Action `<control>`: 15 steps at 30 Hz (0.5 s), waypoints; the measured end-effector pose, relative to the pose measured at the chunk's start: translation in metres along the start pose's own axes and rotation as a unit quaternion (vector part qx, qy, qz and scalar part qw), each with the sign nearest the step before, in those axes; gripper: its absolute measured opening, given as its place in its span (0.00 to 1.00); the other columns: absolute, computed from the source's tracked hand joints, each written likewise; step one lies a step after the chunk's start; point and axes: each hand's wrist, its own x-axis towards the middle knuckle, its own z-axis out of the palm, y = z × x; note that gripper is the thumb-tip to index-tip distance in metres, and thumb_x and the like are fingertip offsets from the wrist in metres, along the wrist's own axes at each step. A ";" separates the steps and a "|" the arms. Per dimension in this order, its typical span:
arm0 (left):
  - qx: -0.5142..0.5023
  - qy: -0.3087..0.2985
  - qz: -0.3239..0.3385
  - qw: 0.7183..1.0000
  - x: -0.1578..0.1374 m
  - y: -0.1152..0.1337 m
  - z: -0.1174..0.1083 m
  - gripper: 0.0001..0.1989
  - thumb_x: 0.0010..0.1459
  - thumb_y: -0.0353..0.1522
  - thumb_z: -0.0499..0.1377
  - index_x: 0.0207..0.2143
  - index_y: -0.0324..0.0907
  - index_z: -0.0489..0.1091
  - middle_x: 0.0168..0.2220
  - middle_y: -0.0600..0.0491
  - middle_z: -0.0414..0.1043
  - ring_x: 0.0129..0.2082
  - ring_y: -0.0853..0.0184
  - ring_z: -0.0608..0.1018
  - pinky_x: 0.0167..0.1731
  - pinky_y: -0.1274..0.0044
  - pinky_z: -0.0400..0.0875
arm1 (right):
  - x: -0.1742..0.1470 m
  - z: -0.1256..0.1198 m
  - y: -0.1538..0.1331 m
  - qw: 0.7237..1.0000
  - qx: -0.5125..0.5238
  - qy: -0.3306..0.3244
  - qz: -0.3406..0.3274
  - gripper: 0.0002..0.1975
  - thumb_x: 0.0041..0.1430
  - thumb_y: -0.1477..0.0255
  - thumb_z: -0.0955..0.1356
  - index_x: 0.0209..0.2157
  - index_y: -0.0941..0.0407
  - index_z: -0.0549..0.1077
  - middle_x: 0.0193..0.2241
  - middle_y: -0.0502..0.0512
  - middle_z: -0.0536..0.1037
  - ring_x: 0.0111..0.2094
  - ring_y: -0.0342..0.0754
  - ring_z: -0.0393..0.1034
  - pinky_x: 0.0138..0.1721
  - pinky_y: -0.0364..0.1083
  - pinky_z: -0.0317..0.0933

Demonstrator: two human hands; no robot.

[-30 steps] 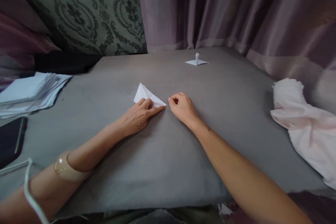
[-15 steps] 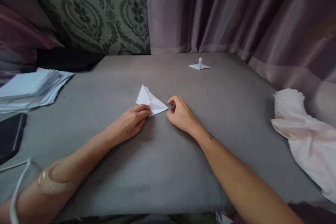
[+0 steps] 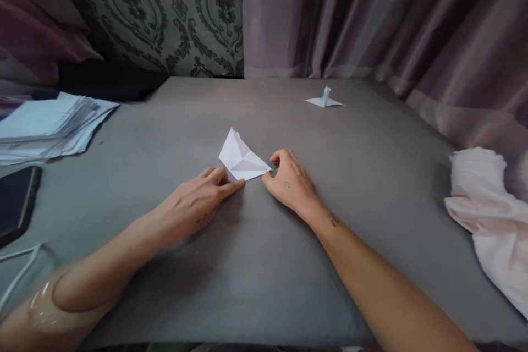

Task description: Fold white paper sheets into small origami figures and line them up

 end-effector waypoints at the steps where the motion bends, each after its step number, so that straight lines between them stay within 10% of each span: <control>1: -0.004 0.001 -0.001 1.000 -0.001 -0.002 -0.002 0.24 0.59 0.24 0.50 0.56 0.45 0.66 0.43 0.45 0.67 0.40 0.60 0.71 0.32 0.75 0.68 | 0.000 -0.001 0.001 1.000 0.006 -0.004 -0.011 0.12 0.49 0.70 0.67 0.38 0.54 0.69 0.35 0.53 0.72 0.34 0.47 0.69 0.36 0.48 0.62; 6: -0.075 0.057 -0.022 0.995 0.000 -0.012 -0.006 0.16 0.60 0.25 0.48 0.43 0.43 0.73 0.37 0.49 0.72 0.36 0.63 0.74 0.32 0.75 0.67 | 0.001 -0.003 0.003 0.996 0.054 -0.016 -0.063 0.06 0.51 0.69 0.66 0.32 0.54 0.72 0.36 0.53 0.72 0.32 0.45 0.68 0.37 0.48 0.63; 10: -0.095 0.232 -0.108 0.962 0.007 -0.023 0.001 0.15 0.57 0.26 0.50 0.45 0.39 0.70 0.41 0.47 0.72 0.37 0.62 0.74 0.32 0.74 0.68 | -0.001 -0.005 0.003 0.992 0.103 -0.009 -0.072 0.07 0.52 0.69 0.66 0.33 0.55 0.73 0.35 0.52 0.72 0.29 0.43 0.67 0.37 0.47 0.64; 15: 0.004 0.344 0.018 0.939 0.017 -0.040 0.012 0.30 0.49 0.21 0.50 0.57 0.37 0.61 0.59 0.42 0.62 0.61 0.53 0.60 0.59 0.61 0.56 | -0.005 -0.002 0.002 0.986 0.118 -0.022 -0.114 0.14 0.50 0.75 0.65 0.40 0.55 0.73 0.41 0.55 0.72 0.32 0.44 0.69 0.39 0.47 0.65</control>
